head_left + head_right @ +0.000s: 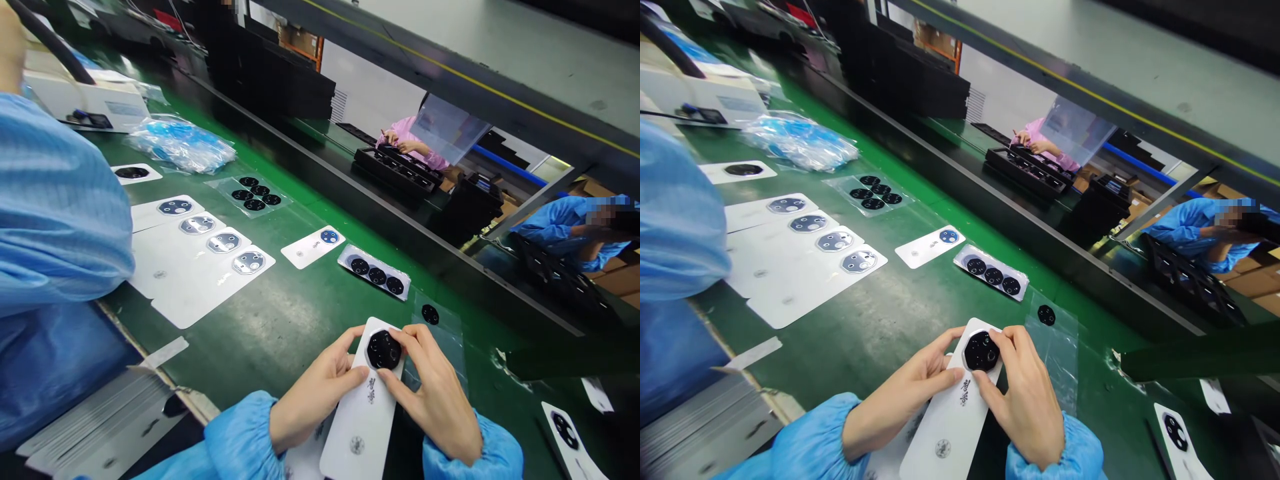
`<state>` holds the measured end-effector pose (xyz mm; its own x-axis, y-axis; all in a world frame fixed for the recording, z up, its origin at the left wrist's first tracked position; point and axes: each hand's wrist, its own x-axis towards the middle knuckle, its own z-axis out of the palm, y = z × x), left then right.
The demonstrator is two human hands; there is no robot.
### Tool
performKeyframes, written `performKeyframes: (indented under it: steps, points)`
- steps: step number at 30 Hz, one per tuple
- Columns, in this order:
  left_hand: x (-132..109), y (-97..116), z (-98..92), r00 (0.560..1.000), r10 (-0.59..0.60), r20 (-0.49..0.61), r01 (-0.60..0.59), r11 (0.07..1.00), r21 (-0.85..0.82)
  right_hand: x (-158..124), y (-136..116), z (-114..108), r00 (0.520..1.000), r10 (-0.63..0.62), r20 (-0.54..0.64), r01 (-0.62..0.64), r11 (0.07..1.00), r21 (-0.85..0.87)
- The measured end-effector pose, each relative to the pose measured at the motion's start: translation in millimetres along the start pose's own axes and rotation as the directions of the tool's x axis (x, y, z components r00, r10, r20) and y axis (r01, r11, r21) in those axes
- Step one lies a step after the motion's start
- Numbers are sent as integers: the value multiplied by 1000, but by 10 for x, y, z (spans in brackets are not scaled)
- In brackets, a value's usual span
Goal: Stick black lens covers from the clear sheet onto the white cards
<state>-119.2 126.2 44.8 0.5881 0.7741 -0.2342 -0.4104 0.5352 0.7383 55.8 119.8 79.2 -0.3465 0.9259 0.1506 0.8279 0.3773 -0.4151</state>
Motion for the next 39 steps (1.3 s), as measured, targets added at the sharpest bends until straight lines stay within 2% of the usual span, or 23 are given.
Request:
performKeyframes:
  steps: [15, 32, 39]
  points:
    - [16, -23, -19, 1000, -2, 4, 2, 1000, 15, 22, 13, -12, 999, -41, 5, 41, 999, -24]
    - [9, -31, -12, 1000, 8, 2, -8, 1000, 5, 14, 41, -6, 999, 1, 43, 1, 998, -59]
    - [11, -39, -8, 1000, -5, -4, 5, 1000, 1, 34, 53, -43, 998, -23, 54, 22, 1000, 16]
